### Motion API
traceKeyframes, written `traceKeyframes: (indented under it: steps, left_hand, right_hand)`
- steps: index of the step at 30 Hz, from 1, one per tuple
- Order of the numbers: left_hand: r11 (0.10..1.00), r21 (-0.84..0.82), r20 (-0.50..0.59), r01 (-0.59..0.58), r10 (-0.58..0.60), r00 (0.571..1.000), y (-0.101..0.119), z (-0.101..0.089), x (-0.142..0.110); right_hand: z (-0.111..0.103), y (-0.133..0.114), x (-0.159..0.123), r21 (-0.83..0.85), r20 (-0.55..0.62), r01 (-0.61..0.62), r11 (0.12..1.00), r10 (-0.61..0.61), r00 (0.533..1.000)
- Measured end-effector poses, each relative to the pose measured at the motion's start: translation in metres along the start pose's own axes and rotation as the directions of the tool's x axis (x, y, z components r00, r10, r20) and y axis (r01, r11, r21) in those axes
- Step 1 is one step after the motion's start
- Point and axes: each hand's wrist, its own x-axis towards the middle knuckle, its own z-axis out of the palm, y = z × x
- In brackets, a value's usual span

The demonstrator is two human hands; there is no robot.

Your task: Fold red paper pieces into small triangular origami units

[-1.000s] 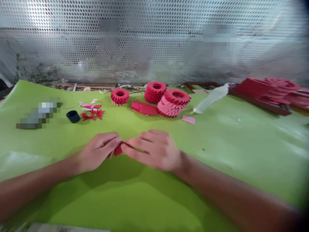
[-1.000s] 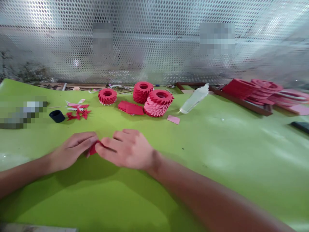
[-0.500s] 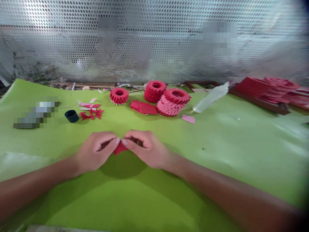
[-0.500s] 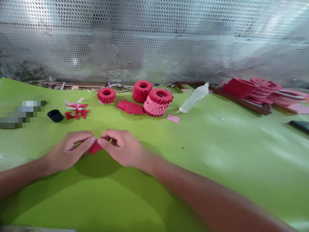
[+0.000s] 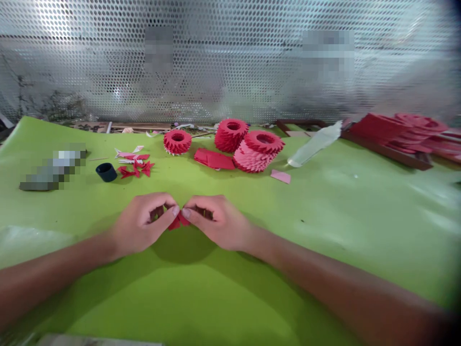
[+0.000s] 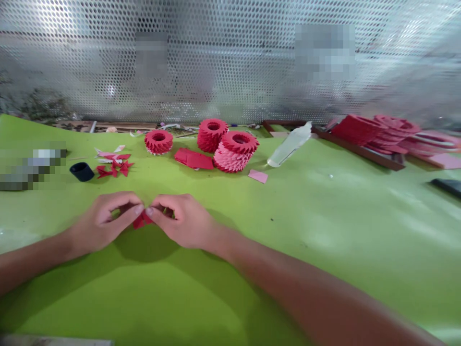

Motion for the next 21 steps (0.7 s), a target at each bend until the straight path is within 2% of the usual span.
traceKeyframes:
  steps: [9, 21]
  left_hand:
    - [0.999, 0.023, -0.005, -0.026, 0.026, 1.0, -0.0013, -0.0004, 0.0001]
    - [0.997, -0.079, -0.016, 0.01, -0.011, 1.0, -0.0025, 0.0012, -0.0016]
  right_hand:
    - [0.001, 0.0038, -0.0001, 0.038, -0.004, -0.009, 0.999, 0.009, 1.0]
    - [-0.0008, -0.0001, 0.0008, 0.124, 0.014, -0.042, 0.991, 0.04, 0.999]
